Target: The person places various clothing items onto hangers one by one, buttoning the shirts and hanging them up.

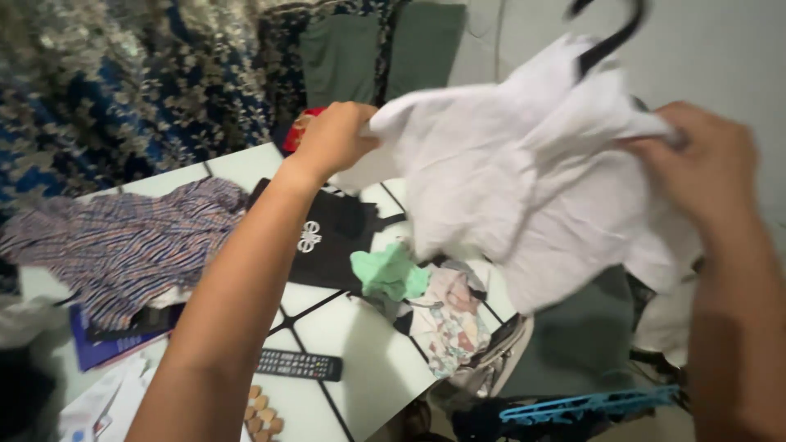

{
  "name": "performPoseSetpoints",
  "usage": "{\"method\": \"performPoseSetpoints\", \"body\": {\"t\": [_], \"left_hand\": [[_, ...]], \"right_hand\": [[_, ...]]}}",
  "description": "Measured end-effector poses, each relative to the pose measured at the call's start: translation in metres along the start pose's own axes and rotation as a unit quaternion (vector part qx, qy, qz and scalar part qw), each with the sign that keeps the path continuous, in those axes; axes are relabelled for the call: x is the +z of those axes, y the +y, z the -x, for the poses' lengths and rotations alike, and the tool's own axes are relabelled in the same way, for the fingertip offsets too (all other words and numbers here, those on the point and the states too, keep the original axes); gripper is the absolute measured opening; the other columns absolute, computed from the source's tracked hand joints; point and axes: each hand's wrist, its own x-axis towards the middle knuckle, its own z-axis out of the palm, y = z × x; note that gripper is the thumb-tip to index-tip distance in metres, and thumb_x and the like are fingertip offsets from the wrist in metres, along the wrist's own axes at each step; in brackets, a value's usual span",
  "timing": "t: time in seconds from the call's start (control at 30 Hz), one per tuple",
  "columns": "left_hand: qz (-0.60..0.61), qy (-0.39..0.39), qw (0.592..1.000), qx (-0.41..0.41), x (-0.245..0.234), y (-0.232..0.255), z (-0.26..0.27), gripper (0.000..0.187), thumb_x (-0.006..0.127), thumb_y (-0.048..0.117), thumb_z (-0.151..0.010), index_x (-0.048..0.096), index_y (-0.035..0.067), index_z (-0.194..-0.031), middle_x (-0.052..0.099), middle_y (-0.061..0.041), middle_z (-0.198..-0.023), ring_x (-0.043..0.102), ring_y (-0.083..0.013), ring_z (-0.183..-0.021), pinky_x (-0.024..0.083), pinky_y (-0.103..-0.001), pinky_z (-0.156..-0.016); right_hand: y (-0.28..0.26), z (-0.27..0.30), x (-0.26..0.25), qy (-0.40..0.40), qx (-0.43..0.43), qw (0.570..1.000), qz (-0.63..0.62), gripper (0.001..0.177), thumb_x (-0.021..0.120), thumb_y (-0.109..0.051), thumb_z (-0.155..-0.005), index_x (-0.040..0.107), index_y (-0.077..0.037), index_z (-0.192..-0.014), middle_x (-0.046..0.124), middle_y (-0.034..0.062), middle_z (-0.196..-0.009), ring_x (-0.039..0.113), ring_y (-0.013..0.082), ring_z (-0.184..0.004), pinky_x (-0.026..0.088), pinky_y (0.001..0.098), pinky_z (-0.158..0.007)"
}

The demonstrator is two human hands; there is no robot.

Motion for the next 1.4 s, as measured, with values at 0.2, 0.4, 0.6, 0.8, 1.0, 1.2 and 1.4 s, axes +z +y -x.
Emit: {"method": "performPoseSetpoints", "body": {"t": [0.2, 0.4, 0.6, 0.8, 1.0, 1.2, 1.4], "left_hand": [[0.125, 0.022, 0.99, -0.068, 0.048, 0.016, -0.045, 0.025, 0.083, 0.02, -0.081, 0.075, 0.006, -0.101, 0.074, -0.018, -0.087, 0.074, -0.0296, -0.081, 0.055, -0.039, -0.074], [0.223, 0.062, 0.972, -0.026, 0.135, 0.031, -0.116, 0.032, 0.081, 0.012, -0.082, 0.069, 0.005, -0.111, 0.076, -0.011, -0.103, 0.075, -0.0218, -0.081, 0.057, -0.033, -0.073], [0.231, 0.027, 0.973, 0.01, 0.199, 0.072, -0.169, 0.031, 0.08, 0.012, -0.083, 0.07, 0.005, -0.112, 0.069, -0.013, -0.112, 0.073, -0.0233, -0.089, 0.058, -0.033, -0.077], [0.241, 0.009, 0.97, -0.008, 0.224, 0.077, -0.178, 0.03, 0.078, 0.01, -0.084, 0.07, 0.004, -0.111, 0.07, -0.013, -0.11, 0.073, -0.0236, -0.089, 0.057, -0.034, -0.079], [0.248, -0.025, 0.964, -0.092, 0.261, 0.047, -0.124, 0.03, 0.076, 0.009, -0.084, 0.069, 0.003, -0.112, 0.071, -0.014, -0.109, 0.075, -0.0226, -0.089, 0.058, -0.033, -0.081], [0.228, -0.093, 0.967, -0.061, 0.313, 0.043, -0.074, 0.047, 0.08, 0.011, -0.078, 0.067, 0.008, -0.124, 0.064, -0.017, -0.127, 0.068, -0.0305, -0.108, 0.056, -0.037, -0.091], [0.097, -0.098, 0.99, 0.005, 0.342, 0.041, -0.062, 0.064, 0.082, 0.018, -0.074, 0.062, 0.018, -0.135, 0.051, -0.018, -0.148, 0.05, -0.0417, -0.131, 0.044, -0.048, -0.106]], "right_hand": [[0.099, -0.001, -0.021, -0.009, 0.14, 0.984, -0.109, 0.03, 0.083, -0.025, -0.095, 0.072, 0.001, -0.104, 0.071, 0.0122, -0.089, 0.065, 0.0169, -0.073, 0.05, 0.0342, -0.068], [0.233, -0.05, -0.017, 0.067, 0.154, 0.984, 0.066, 0.024, 0.083, -0.009, -0.094, 0.07, 0.009, -0.104, 0.068, 0.0202, -0.086, 0.065, 0.0303, -0.075, 0.049, 0.0432, -0.066], [0.342, -0.126, -0.012, 0.257, -0.064, 0.961, 0.078, 0.026, 0.051, 0.005, -0.101, 0.057, 0.01, -0.125, 0.067, 0.0209, -0.115, 0.067, 0.0351, -0.11, 0.053, 0.0426, -0.096], [0.325, -0.136, 0.076, 0.245, -0.066, 0.937, 0.24, 0.025, 0.055, -0.007, -0.103, 0.066, -0.003, -0.125, 0.067, 0.0159, -0.116, 0.06, 0.0375, -0.111, 0.042, 0.0535, -0.089], [0.306, -0.024, 0.283, 0.03, 0.148, 0.965, 0.214, 0.026, 0.052, -0.025, -0.113, 0.07, -0.011, -0.125, 0.065, 0.0156, -0.114, 0.06, 0.0376, -0.109, 0.041, 0.0588, -0.092], [0.26, 0.129, 0.355, -0.195, 0.135, 0.969, 0.067, 0.053, 0.075, -0.021, -0.079, 0.066, -0.027, -0.131, 0.061, 0.0102, -0.112, 0.056, 0.0333, -0.113, 0.041, 0.0545, -0.093], [0.216, 0.1, 0.305, -0.148, 0.133, 0.98, 0.027, 0.055, 0.081, -0.023, -0.077, 0.065, -0.021, -0.13, 0.059, 0.0109, -0.12, 0.051, 0.0357, -0.12, 0.039, 0.0541, -0.097]]}}
